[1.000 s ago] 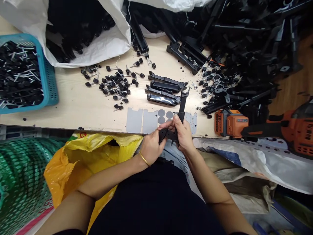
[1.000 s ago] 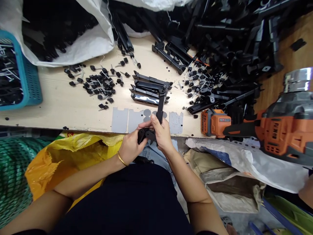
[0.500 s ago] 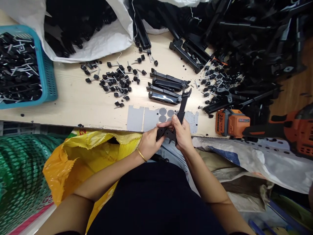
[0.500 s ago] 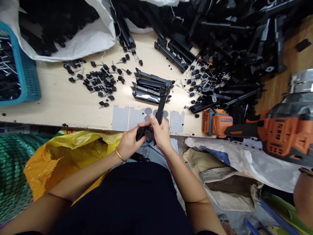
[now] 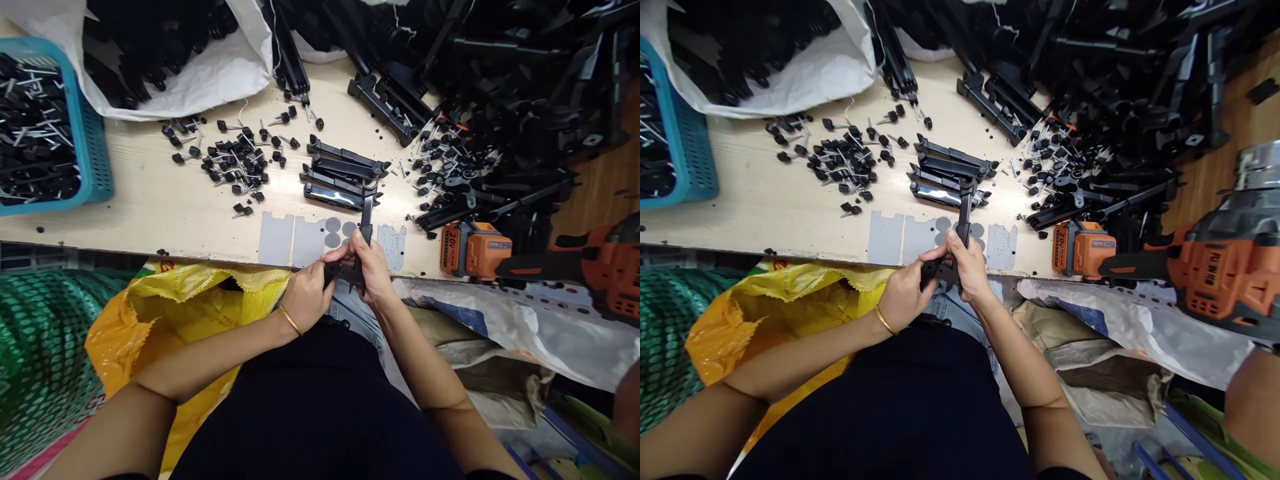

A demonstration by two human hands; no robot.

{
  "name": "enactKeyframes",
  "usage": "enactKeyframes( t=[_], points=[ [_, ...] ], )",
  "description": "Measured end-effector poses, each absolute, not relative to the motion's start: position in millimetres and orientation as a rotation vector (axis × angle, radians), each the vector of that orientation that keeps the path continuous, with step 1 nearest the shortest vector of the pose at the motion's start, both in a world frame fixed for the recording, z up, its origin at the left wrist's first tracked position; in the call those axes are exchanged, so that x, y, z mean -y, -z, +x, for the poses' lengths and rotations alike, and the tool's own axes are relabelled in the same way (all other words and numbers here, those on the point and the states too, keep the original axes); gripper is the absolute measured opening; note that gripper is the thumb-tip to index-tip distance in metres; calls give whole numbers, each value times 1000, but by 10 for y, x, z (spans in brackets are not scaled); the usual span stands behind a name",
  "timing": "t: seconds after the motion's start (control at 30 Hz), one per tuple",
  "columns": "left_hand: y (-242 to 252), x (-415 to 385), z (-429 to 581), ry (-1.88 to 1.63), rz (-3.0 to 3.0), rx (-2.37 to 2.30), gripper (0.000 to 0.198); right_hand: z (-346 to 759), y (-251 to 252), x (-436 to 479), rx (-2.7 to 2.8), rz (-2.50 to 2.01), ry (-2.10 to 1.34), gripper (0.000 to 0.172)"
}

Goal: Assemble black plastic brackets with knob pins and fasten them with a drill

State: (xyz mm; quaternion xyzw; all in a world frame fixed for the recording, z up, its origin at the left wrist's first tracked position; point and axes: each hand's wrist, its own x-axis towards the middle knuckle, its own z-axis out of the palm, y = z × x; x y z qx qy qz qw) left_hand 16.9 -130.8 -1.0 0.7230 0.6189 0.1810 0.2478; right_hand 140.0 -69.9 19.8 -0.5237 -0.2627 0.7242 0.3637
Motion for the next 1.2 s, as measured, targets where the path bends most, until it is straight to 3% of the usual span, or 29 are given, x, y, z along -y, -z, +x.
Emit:
enactKeyframes(
  t=[0.33,0.63,0.8,1.0,1.2],
  points=[
    [-23,1291,143,-211,1848,-1704,27,1241,-190,838,538,-1457,-1695,50],
    [25,1255,101,-138,1782,-1617,28,1263,-80,788,534,-1535,-1819,47],
    [-13,1246,82,-220,1750,-1637,25,1178,-140,859,516,-1455,-1623,49],
    [32,1221,7,-449,1671,-1441,30,1321,-247,827,591,-1441,-1734,43],
    [-98,1215,79,-668,861,-1156,23,1457,-397,741,548,-1427,-1663,48]
  ],
)
